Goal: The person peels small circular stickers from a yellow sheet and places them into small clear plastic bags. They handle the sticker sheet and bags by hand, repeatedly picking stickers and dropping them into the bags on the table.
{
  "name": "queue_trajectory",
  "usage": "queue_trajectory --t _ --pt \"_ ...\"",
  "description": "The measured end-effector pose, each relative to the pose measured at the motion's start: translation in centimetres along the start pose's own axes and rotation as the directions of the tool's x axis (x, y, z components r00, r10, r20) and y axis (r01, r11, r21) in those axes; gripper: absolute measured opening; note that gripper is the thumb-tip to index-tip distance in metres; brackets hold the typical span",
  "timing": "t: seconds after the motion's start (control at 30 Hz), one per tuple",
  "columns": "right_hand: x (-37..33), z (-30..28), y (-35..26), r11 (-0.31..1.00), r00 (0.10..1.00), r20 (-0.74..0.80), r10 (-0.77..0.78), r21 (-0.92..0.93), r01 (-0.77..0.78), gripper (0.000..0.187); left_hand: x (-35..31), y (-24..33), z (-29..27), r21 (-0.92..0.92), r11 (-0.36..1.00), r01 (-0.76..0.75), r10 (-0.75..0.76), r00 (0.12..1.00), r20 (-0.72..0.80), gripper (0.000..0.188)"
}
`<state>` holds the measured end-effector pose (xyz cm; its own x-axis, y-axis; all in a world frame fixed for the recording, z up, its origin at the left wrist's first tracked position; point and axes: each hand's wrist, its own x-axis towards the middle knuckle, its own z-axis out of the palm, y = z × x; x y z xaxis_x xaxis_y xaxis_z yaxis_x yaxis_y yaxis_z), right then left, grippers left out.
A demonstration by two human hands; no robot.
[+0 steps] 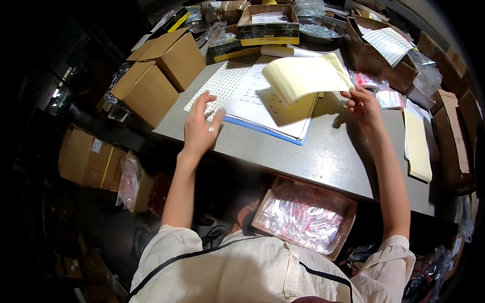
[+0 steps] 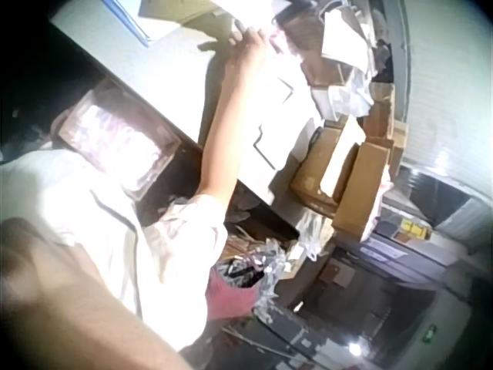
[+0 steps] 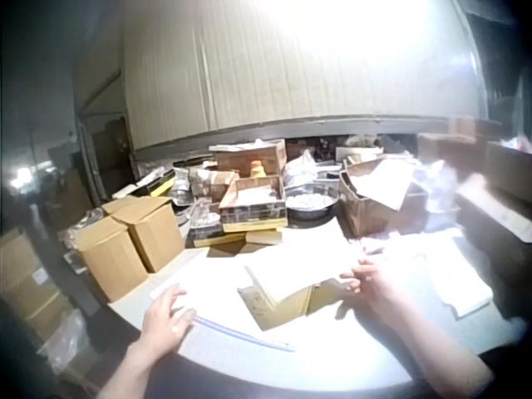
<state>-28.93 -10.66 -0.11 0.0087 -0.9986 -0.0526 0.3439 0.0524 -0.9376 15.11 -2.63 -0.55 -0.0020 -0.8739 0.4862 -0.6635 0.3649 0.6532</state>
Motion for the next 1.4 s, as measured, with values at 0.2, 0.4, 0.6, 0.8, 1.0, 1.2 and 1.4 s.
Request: queue_trajectory --t 0.2,0.4,0.6,0.8,1.0,1.2,1.4 --pt "-1.0 0.8 0.4 0.975 0.966 0.244 0.086 0.180 -0.132 0.037 -5.1 0.2 -4.2 0.540 0.806 -0.242 0.120 0.960 0.253 0.070" --pt "-4.6 6.7 0.0 0.987 0.891 0.427 0.152 -0.109 -0.117 0.066 -9.1 -0.3 -7.6 0.635 0.749 -0.190 0.187 0.980 0.073 0.038" --pt "-5.6 7.0 0.3 0.960 0.913 0.364 0.186 -0.263 -0.091 0.061 -7.8 5.0 -7.3 0.261 0.964 -0.061 0.186 0.853 -0.487 0.026" --pt "-7.1 8.0 0.1 0.984 0.823 0.547 0.150 -0.163 -0.071 0.068 -3.2 9.5 -0.2 0.275 0.726 -0.630 0.658 0.753 -0.012 0.052" --pt "-5.4 5.9 -0.5 0.927 0.938 0.326 0.118 -0.376 0.014 0.053 0.1 9.2 8.1 0.074 0.751 -0.656 0.585 0.713 0.387 0.064" --pt "0.7 -3.2 -0.9 0.690 0.940 0.013 -0.340 -0.676 0.259 0.038 3.5 8.1 9.7 0.208 0.820 -0.533 0.392 0.788 0.474 0.058" --pt "1.4 -6.1 -0.3 0.159 0.815 0.201 -0.543 -0.929 0.334 0.048 5.3 13.3 8.0 0.340 0.889 -0.308 -0.032 0.697 0.716 0.068"
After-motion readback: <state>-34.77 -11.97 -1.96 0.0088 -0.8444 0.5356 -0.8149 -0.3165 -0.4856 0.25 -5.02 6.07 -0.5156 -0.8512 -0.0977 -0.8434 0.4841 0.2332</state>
